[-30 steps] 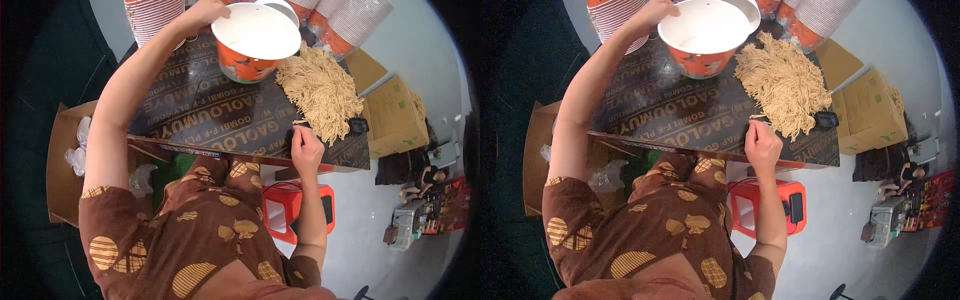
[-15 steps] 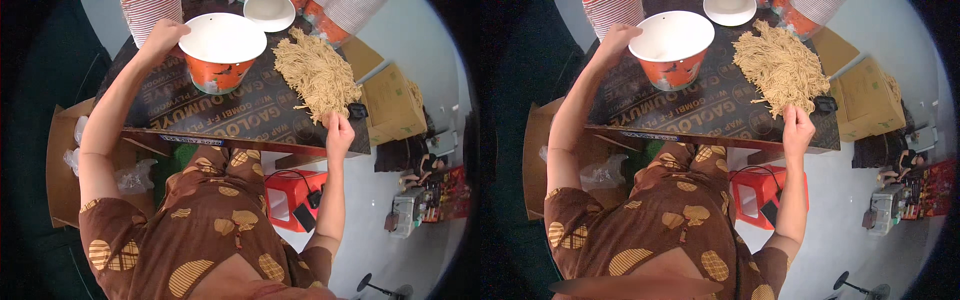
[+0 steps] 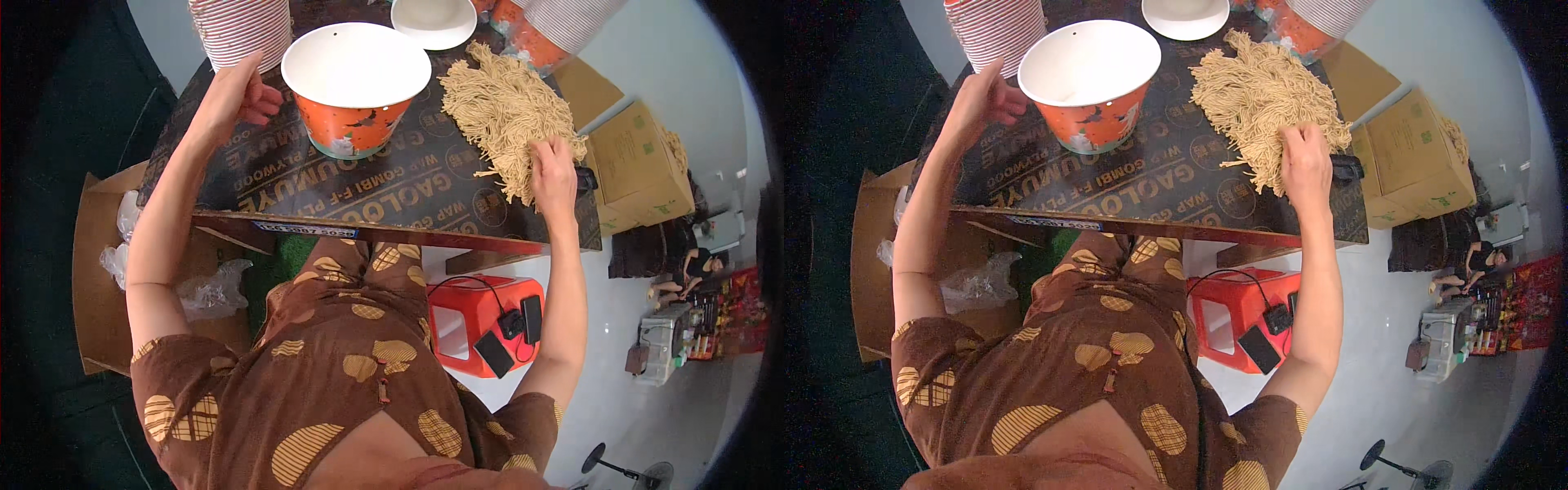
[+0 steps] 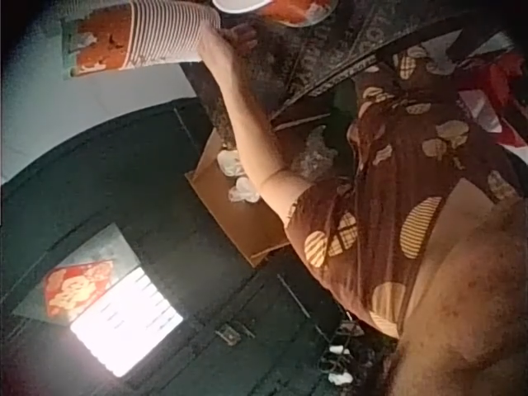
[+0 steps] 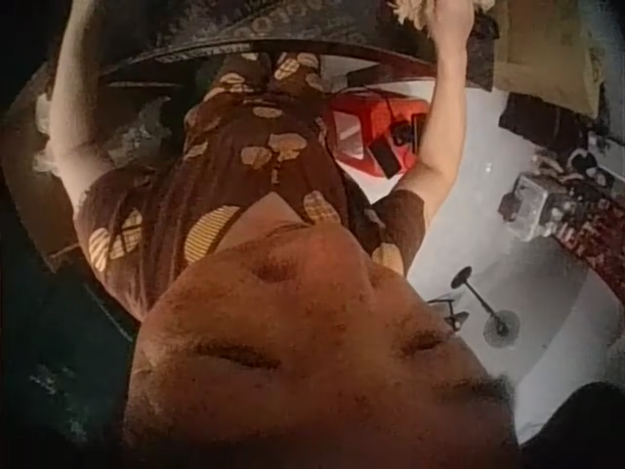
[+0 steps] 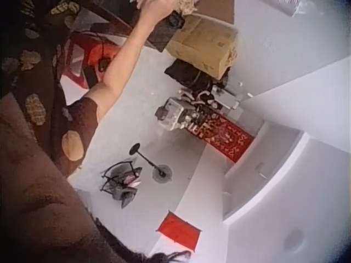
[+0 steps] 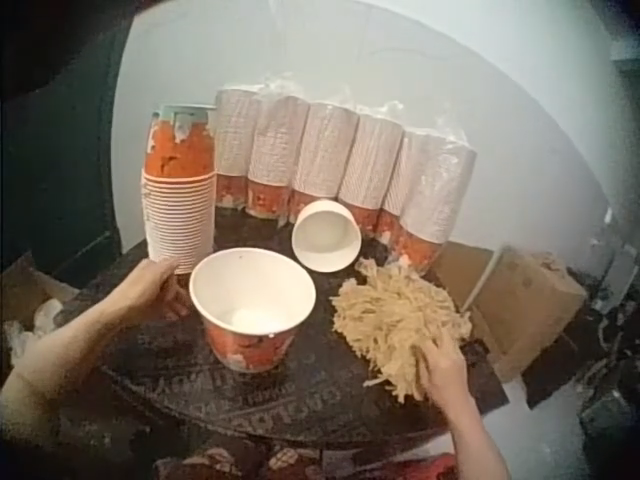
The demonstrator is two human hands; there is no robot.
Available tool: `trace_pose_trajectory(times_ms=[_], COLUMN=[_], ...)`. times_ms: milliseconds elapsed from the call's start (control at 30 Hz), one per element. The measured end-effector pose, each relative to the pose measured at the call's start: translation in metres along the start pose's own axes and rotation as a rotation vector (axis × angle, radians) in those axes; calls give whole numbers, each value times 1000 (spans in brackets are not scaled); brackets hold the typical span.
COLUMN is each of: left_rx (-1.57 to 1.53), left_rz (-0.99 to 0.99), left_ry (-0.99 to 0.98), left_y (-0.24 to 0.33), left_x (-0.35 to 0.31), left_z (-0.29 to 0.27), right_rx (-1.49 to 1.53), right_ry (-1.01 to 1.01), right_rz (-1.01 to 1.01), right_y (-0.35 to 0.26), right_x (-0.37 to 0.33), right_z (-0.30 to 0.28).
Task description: Attaching string handles to decorative paper buckets for packaging.
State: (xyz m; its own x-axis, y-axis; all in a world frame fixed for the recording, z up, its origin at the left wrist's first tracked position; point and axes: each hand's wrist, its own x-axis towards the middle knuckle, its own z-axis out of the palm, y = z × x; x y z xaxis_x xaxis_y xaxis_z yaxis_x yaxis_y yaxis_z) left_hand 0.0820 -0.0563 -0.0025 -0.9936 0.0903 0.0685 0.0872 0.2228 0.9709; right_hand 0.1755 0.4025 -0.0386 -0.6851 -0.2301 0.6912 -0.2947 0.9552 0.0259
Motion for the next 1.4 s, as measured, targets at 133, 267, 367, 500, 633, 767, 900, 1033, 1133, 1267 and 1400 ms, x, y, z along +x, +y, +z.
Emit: trace_pose_trajectory(times_ms=[133, 267, 367, 500, 633, 767, 900, 1033, 1133, 1267, 1400], left_rx=[40, 36, 29, 28, 23, 86, 175, 112, -12, -235, -670], left_rz=[-22, -37, -35, -9, 24, 49, 97, 94, 26, -262, -491], left_ry=[-7, -23, -15, -33, 6, 29, -26, -187, -532, -820, -835], left_y=[-6, -5, -6, -2, 3, 3, 8, 20, 9, -10, -22], left_x=[-5, -5, -8, -8, -13, -23, -50, -98, -126, -147, -152], left_z=[-5, -2, -1, 3, 10, 6, 10, 49, 79, 125, 150], right_rx=[-67, -50, 22, 145, 165, 123, 224, 400, 471, 503, 578], right_ry=[-55, -71, -6, 7, -36, -44, -39, 17, 102, 154, 181], right_rz=[-43, 4, -23, 20, -23, -117, -144, -30, -4, -106, -84], right_y=[8, 13, 12, 9, -6, -36, -66, -89, -114, -141, -158], right_x=[6, 4, 1, -2, -6, -17, -37, -53, -57, -55, -61], right_z=[7, 7, 2, -4, -12, -24, -29, -24, -19, -16, -15])
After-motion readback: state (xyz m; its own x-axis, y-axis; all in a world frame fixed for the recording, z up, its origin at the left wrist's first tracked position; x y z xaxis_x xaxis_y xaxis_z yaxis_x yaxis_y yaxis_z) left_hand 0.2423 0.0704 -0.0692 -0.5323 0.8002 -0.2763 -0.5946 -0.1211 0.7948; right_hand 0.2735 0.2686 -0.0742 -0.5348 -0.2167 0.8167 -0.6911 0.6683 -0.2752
